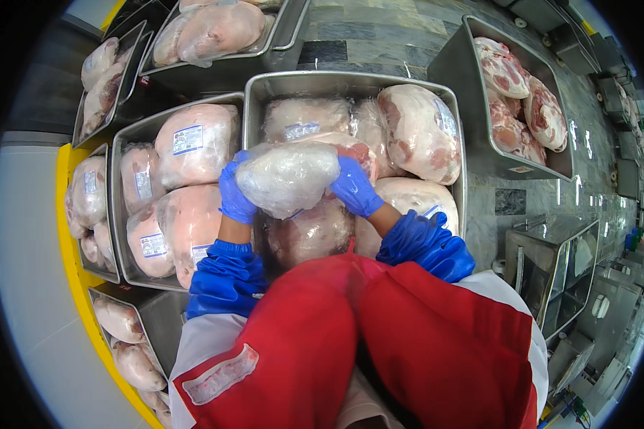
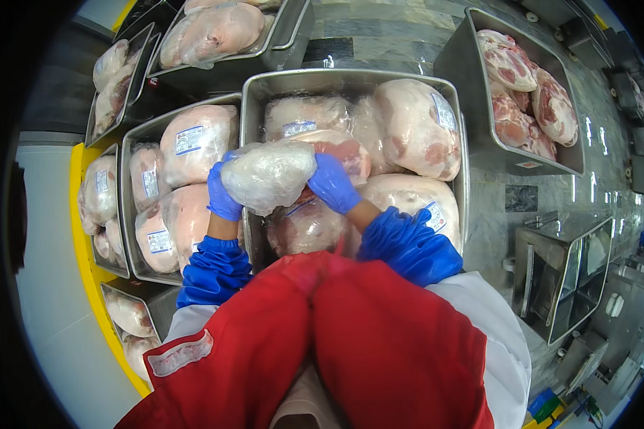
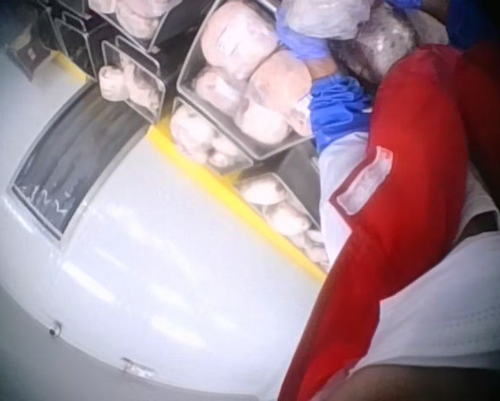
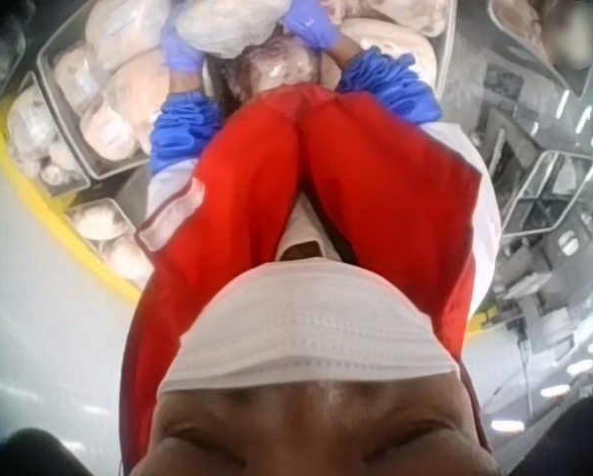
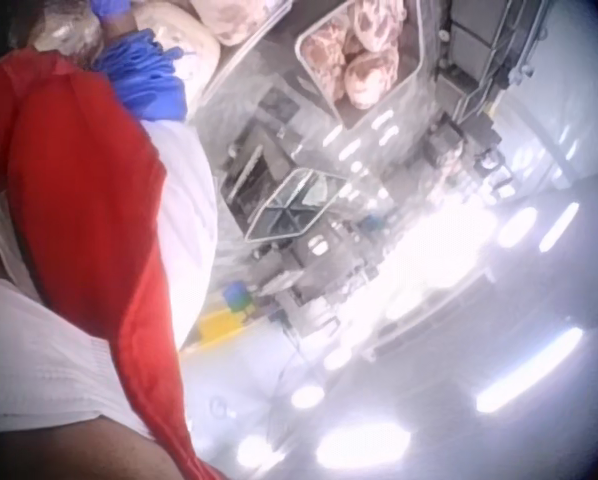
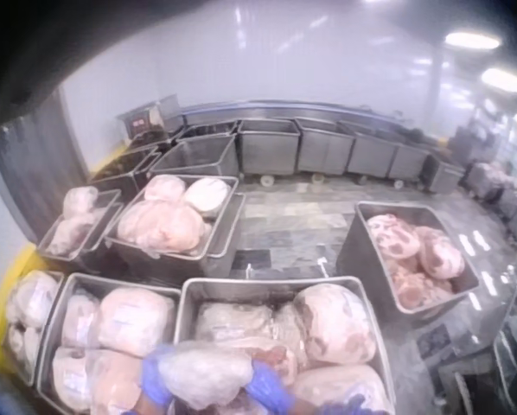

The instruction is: The person removes vacuum-sealed meat portions from a tray, places them into another tray, and uses a knife to trim fat and connective tissue from the meat surfaces. Trimmed pieces are set aside in a separate container.

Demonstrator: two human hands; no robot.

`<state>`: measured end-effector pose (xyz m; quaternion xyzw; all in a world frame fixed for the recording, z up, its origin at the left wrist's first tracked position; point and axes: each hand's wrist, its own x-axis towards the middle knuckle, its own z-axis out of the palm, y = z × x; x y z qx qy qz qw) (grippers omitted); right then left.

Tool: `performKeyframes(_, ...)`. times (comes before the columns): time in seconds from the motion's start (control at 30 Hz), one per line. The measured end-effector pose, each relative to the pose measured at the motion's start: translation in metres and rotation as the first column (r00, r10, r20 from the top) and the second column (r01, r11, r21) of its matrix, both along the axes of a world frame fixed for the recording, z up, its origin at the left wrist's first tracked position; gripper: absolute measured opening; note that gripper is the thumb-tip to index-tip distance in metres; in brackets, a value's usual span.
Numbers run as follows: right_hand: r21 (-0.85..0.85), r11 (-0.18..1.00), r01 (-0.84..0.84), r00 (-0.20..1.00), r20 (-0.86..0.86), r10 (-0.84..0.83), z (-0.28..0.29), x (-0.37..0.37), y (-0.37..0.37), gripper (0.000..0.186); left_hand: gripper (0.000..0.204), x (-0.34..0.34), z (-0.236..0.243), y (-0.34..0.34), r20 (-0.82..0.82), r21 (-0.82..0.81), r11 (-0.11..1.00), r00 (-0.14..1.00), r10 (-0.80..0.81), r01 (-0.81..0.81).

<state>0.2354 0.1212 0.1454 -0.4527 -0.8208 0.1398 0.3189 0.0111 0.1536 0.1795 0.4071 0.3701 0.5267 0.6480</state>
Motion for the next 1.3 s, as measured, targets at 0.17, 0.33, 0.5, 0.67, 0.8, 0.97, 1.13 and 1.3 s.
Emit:
performKeyframes(0.17,-0.171,0.981,-0.089,0.940,-0.340,0.026,0.026,0.012,0.031,0.023,0.021,0.009,0.032,-0.015,-0.904,0.392,0.878,0.292,0.311,0.276)
performKeyframes(0.33,-0.395,0.883,-0.255,0.967,-0.113,0.228,-0.036,0.043,0.044,0.025,0.022,0.016,0.021,-0.030,0.116,-0.122,0.991,0.992,-0.046,0.061)
performKeyframes(0.5,-0.355,0.929,-0.100,0.994,-0.001,0.107,-0.031,0.040,-0.009,0.017,0.010,0.025,0.040,-0.061,-0.089,-0.085,0.996,0.996,0.007,-0.015)
performKeyframes(0.67,-0.457,0.869,-0.191,0.892,-0.450,-0.041,0.002,0.015,-0.010,0.024,0.007,0.037,0.131,-0.045,-0.606,0.283,0.954,0.790,0.098,0.098)
performKeyframes(0.8,-0.545,0.776,-0.318,0.894,-0.444,0.055,0.009,-0.016,0.051,0.035,0.011,0.028,0.154,0.046,-0.519,0.501,0.857,0.833,0.191,0.116)
performKeyframes(0.97,-0.284,0.915,-0.287,0.933,-0.301,0.199,0.025,-0.033,0.033,0.021,0.013,-0.038,0.084,0.007,-0.522,0.372,0.914,0.777,0.352,-0.164)
performKeyframes(1.13,-0.220,0.961,-0.170,0.977,0.088,0.193,-0.029,-0.012,-0.002,0.046,0.006,-0.082,-0.023,-0.076,-0.771,0.074,0.979,0.612,0.176,-0.188)
performKeyframes(1.3,-0.186,0.950,0.252,0.961,0.166,-0.222,-0.082,0.020,0.004,0.069,0.001,-0.051,-0.023,-0.121,-0.526,-0.293,0.948,0.849,-0.056,-0.119)
